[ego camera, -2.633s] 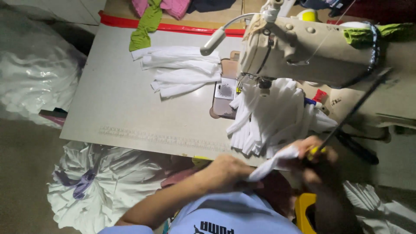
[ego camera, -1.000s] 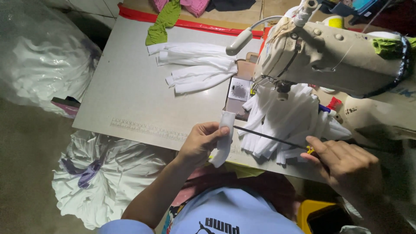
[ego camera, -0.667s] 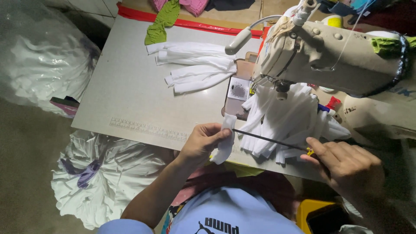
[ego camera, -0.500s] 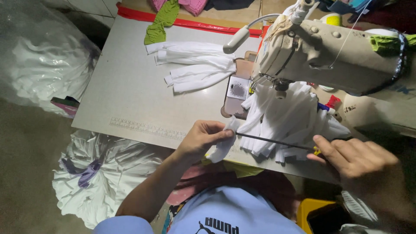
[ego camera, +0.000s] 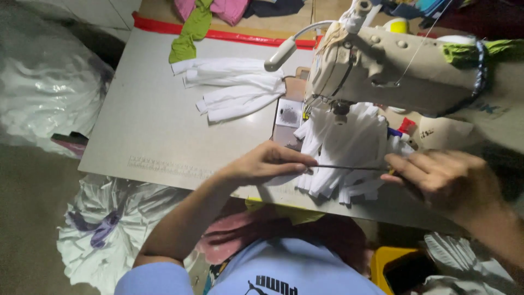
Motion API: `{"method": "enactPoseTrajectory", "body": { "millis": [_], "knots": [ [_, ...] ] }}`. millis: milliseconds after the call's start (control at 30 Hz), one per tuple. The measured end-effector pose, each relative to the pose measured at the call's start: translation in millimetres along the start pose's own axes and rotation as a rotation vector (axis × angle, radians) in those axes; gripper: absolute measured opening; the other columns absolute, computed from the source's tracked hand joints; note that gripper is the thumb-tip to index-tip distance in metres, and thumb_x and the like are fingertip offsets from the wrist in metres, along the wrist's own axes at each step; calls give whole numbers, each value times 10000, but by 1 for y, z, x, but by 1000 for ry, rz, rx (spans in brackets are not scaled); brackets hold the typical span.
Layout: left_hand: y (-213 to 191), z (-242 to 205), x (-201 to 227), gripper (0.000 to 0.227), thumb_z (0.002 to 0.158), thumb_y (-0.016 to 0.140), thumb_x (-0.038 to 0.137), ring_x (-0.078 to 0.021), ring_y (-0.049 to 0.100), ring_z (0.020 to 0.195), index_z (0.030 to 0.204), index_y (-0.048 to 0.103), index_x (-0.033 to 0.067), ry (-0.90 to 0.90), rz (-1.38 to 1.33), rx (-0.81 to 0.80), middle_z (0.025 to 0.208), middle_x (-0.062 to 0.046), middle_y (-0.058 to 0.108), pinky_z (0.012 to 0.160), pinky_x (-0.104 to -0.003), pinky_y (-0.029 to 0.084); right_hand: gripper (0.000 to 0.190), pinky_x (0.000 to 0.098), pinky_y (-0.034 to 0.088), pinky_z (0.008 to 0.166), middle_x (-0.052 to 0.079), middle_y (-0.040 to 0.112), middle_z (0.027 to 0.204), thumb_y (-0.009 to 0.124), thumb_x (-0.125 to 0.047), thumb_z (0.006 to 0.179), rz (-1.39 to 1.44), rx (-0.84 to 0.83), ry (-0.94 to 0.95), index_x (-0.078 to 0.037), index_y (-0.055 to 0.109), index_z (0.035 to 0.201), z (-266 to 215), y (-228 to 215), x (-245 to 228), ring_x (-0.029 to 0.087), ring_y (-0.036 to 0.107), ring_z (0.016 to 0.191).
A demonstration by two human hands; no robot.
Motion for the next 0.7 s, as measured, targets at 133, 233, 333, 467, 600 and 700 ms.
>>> {"method": "enactPoseTrajectory", "body": {
  "millis": [133, 233, 333, 467, 600, 700],
  "knots": [
    [-4, -1, -4, 260, 831, 545, -12, -178, 560, 1025, 1090, 561, -25, -31, -186, -66, 1086, -140, 590, 931, -240, 460, 315, 291, 458, 398, -37, 662, 716, 585, -477, 748, 89, -12, 4, -246, 660, 950, -6, 8, -3, 129, 568, 430],
    [-9, 0, -11, 356, 695, 681, 132, -108, 606, 686, 1005, 627, -35, -374, -167, 161, 790, -102, 667, 658, -164, 493, 309, 296, 396, 383, -59, 615, 675, 586, -460, 753, 93, -34, 3, -243, 645, 965, -7, 9, -6, 156, 525, 417],
    [-4, 6, -6, 177, 701, 693, 196, -73, 568, 554, 755, 684, 28, -393, -14, 92, 630, -50, 645, 552, -163, 450, 293, 298, 397, 425, -62, 575, 628, 559, -462, 774, 86, -59, 21, -257, 641, 967, -4, 12, -13, 164, 529, 459],
    [-3, 18, -7, 178, 710, 686, 159, -91, 579, 538, 792, 682, 2, -394, 107, 118, 616, -67, 638, 514, -186, 499, 350, 267, 412, 344, -8, 614, 645, 502, -474, 795, 180, -74, 70, -233, 619, 1020, -11, 38, -30, 123, 532, 382],
    [2, 24, 0, 104, 714, 691, 128, -124, 659, 588, 796, 683, 64, 110, 666, 55, 684, -59, 676, 570, -216, 534, 319, 246, 483, 419, 62, 674, 830, 602, -310, 774, 573, 28, 208, -96, 629, 1010, -12, 62, -60, 118, 603, 471],
    [-8, -8, 46, 337, 744, 704, 89, -297, 570, 1025, 1062, 596, 67, 372, 828, 630, 1073, -117, 599, 817, -356, 501, 322, 288, 512, 547, 31, 637, 663, 533, -400, 789, 777, -108, 581, -271, 609, 1074, -36, 90, -66, 211, 634, 617]
  ]
}}
Point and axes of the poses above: each hand's wrist, its own z-axis towards the middle knuckle, its own y-axis out of the palm, x = y × z, the point moved 4 cm from there along z, towards the middle knuckle
